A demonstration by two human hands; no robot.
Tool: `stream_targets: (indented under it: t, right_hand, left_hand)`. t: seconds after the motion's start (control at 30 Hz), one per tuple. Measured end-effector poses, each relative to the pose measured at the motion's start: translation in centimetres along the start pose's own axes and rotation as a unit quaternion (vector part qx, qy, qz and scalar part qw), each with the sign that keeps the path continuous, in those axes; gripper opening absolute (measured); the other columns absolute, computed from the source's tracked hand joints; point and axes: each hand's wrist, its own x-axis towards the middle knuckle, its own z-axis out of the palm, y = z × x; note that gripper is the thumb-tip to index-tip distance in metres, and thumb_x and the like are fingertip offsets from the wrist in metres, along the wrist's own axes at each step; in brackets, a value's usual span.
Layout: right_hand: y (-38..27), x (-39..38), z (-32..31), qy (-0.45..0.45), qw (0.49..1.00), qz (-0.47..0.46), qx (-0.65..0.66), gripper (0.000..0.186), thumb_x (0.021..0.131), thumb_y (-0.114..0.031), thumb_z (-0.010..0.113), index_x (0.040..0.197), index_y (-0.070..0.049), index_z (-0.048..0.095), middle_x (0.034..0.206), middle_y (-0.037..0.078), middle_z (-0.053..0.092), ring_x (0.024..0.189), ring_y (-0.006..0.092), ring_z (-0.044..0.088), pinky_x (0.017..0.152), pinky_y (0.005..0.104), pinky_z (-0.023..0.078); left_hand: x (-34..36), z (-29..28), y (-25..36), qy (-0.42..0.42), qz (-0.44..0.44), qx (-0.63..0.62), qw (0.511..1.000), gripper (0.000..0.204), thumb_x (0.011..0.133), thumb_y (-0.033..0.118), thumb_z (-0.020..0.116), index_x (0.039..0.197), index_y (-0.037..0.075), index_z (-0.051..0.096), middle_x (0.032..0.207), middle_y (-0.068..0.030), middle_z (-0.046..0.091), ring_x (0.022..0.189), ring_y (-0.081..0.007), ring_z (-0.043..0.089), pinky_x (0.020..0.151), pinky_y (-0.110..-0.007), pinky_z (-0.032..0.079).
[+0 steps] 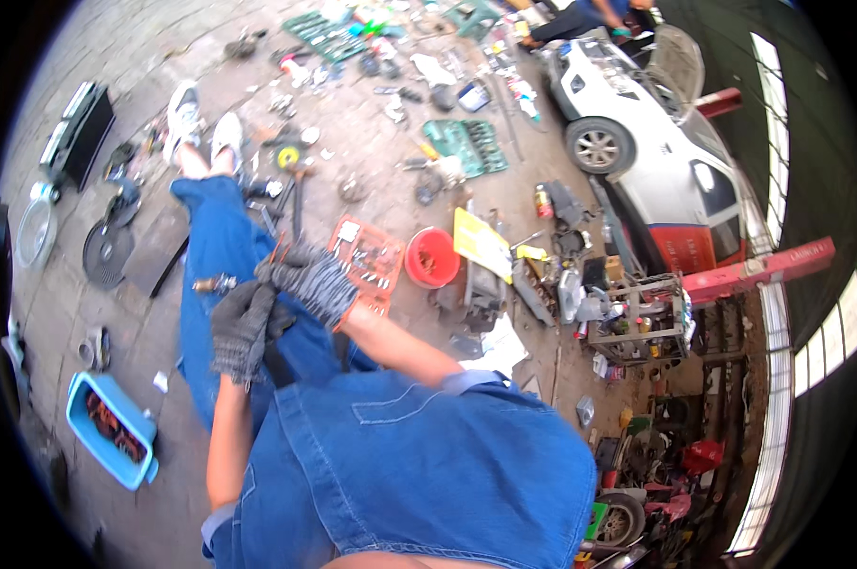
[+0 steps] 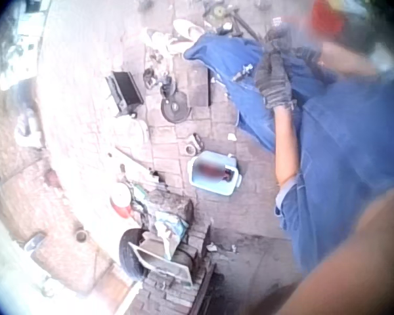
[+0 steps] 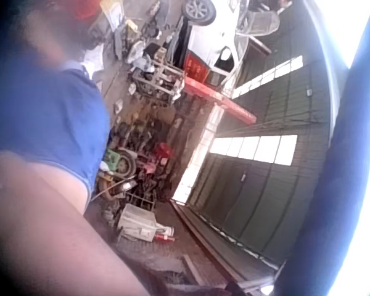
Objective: The person sits on the ground in a cluttered workshop and uses a screwdriver to adjust the internal components of a small cylindrical electrical device. They then use pliers to manipulate the wires and internal parts of the device.
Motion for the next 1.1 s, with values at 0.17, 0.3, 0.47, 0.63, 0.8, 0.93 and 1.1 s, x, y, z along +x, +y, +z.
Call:
stream_targets:
  t: [0.17, 0.3, 0.47, 0.63, 0.8, 0.93, 1.1]
  right_hand:
    - [1.6, 1.6, -1.4, 0.144, 0.984, 0.082, 0.06, 0.014, 0.081, -0.017, 0.063, 0.08, -0.004, 0.06, 0.058, 0.005, 0.056, 0.039, 0.0096, 0.046, 0.033, 0.0225, 0.033]
    - [0.2, 1.0, -1.7, 0.12, 0.984, 0.088, 0.1, 0.016, 0.082, -0.012, 0.06, 0.093, -0.001, 0.064, 0.067, 0.0, 0.057, 0.051, 0.0057, 0.048, 0.045, 0.0179, 0.037]
    - [2.1, 2.1, -4.1, 0.1, 0.978, 0.087, 0.161, 0.019, 0.083, -0.011, 0.06, 0.096, 0.002, 0.063, 0.069, 0.001, 0.057, 0.054, 0.0078, 0.05, 0.048, 0.0181, 0.039]
    - [3.7, 4.4, -9.6, 0.174, 0.945, 0.084, 0.263, 0.014, 0.084, -0.009, 0.058, 0.094, 0.0, 0.062, 0.068, 0.0, 0.053, 0.051, 0.0057, 0.045, 0.044, 0.0178, 0.038]
    - [14.3, 8.0, -17.7, 0.262, 0.897, 0.171, 0.313, 0.01, 0.085, -0.008, 0.058, 0.093, -0.003, 0.062, 0.069, 0.0, 0.056, 0.049, 0.0054, 0.046, 0.04, 0.0166, 0.038]
    - [23.2, 8.6, -19.9, 0.274, 0.887, 0.298, 0.223, 0.009, 0.082, -0.014, 0.065, 0.076, -0.009, 0.06, 0.058, 0.001, 0.053, 0.042, 0.009, 0.045, 0.033, 0.0201, 0.034]
    - [34.5, 13.0, -22.7, 0.167, 0.906, 0.34, -0.189, 0.022, 0.083, -0.026, 0.062, 0.077, -0.005, 0.061, 0.063, 0.007, 0.059, 0.05, 0.0182, 0.053, 0.047, 0.032, 0.044]
  left_hand:
    - [-0.8, -1.3, 0.0, -0.05, -0.033, 0.044, 0.997, 0.027, 0.085, 0.026, 0.061, 0.099, 0.003, 0.064, 0.071, -0.0046, 0.066, 0.05, -0.0066, 0.054, 0.044, -0.019, 0.042]
    - [-1.4, -1.6, 0.0, -0.057, -0.064, 0.032, 0.996, 0.027, 0.084, 0.026, 0.062, 0.1, 0.004, 0.064, 0.072, -0.0043, 0.066, 0.051, -0.0056, 0.054, 0.044, -0.018, 0.042]
    - [-1.3, -1.4, -0.1, -0.051, -0.07, 0.034, 0.996, 0.025, 0.086, 0.023, 0.06, 0.101, 0.004, 0.064, 0.072, -0.004, 0.065, 0.052, -0.005, 0.055, 0.045, -0.018, 0.042]
    - [-1.7, -1.5, 0.0, -0.028, -0.08, 0.011, 0.996, 0.024, 0.088, 0.022, 0.058, 0.101, 0.003, 0.063, 0.073, -0.0047, 0.064, 0.052, -0.0056, 0.055, 0.045, -0.018, 0.042]
    - [-2.5, -3.4, 0.2, 0.023, -0.133, 0.019, 0.991, 0.024, 0.089, 0.022, 0.056, 0.102, 0.002, 0.062, 0.072, -0.0046, 0.064, 0.051, -0.0064, 0.055, 0.044, -0.018, 0.042]
    - [-3.1, -4.3, 0.4, 0.086, -0.143, 0.067, 0.984, 0.025, 0.09, 0.022, 0.055, 0.101, 0.001, 0.062, 0.071, -0.0045, 0.063, 0.051, -0.0064, 0.055, 0.043, -0.018, 0.041]
    - [-3.4, -5.1, 0.4, 0.143, -0.141, 0.082, 0.976, 0.023, 0.089, 0.02, 0.055, 0.101, 0.0, 0.062, 0.07, -0.0046, 0.063, 0.05, -0.0069, 0.053, 0.043, -0.019, 0.04]
